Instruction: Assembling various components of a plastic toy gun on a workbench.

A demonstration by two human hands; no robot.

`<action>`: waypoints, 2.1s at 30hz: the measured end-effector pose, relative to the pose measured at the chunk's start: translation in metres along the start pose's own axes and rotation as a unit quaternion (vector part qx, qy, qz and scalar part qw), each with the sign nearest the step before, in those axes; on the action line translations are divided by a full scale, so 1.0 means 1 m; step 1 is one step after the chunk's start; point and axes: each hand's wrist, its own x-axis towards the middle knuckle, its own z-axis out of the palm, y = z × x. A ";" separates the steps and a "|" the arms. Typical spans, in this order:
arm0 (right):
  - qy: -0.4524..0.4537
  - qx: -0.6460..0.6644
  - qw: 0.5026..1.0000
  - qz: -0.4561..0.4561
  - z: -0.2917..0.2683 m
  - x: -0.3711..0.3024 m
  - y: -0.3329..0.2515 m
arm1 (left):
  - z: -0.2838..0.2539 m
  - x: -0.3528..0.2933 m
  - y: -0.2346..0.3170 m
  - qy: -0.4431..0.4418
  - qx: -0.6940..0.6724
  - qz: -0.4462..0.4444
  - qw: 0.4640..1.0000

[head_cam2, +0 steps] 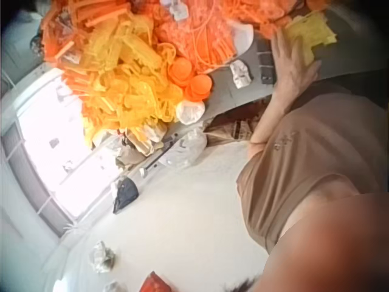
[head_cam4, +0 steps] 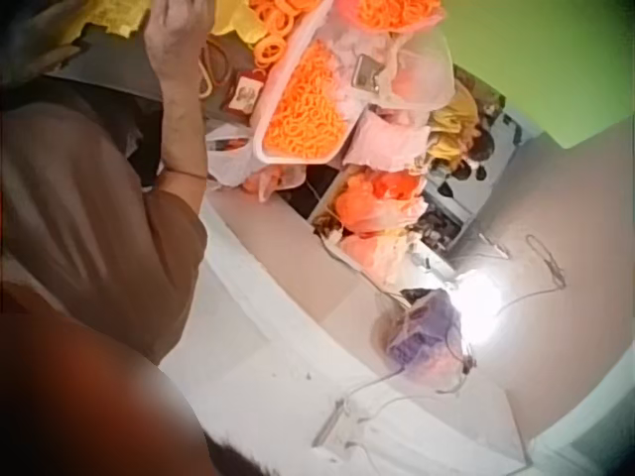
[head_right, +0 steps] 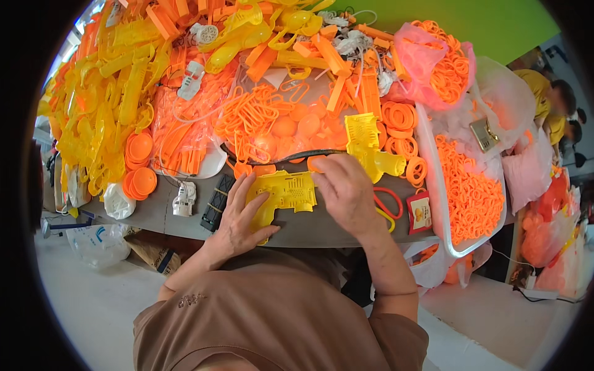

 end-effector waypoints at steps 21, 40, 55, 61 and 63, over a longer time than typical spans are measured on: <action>-0.120 -0.293 0.944 0.092 -0.002 0.273 0.158 | -0.006 -0.009 -0.011 0.125 -0.075 0.029 0.989; 0.060 0.281 0.934 0.210 -0.087 0.262 0.099 | -0.051 0.026 0.006 0.170 -0.052 0.042 0.983; -0.285 0.489 0.805 0.180 -0.062 0.211 -0.028 | -0.148 0.223 0.012 0.053 -0.274 0.246 0.928; -0.263 0.507 0.792 0.215 -0.045 0.190 -0.042 | -0.161 0.200 0.021 -0.014 -0.263 0.142 0.954; -0.244 0.502 0.799 0.223 -0.042 0.180 -0.040 | -0.163 0.194 0.023 -0.021 -0.292 0.117 0.949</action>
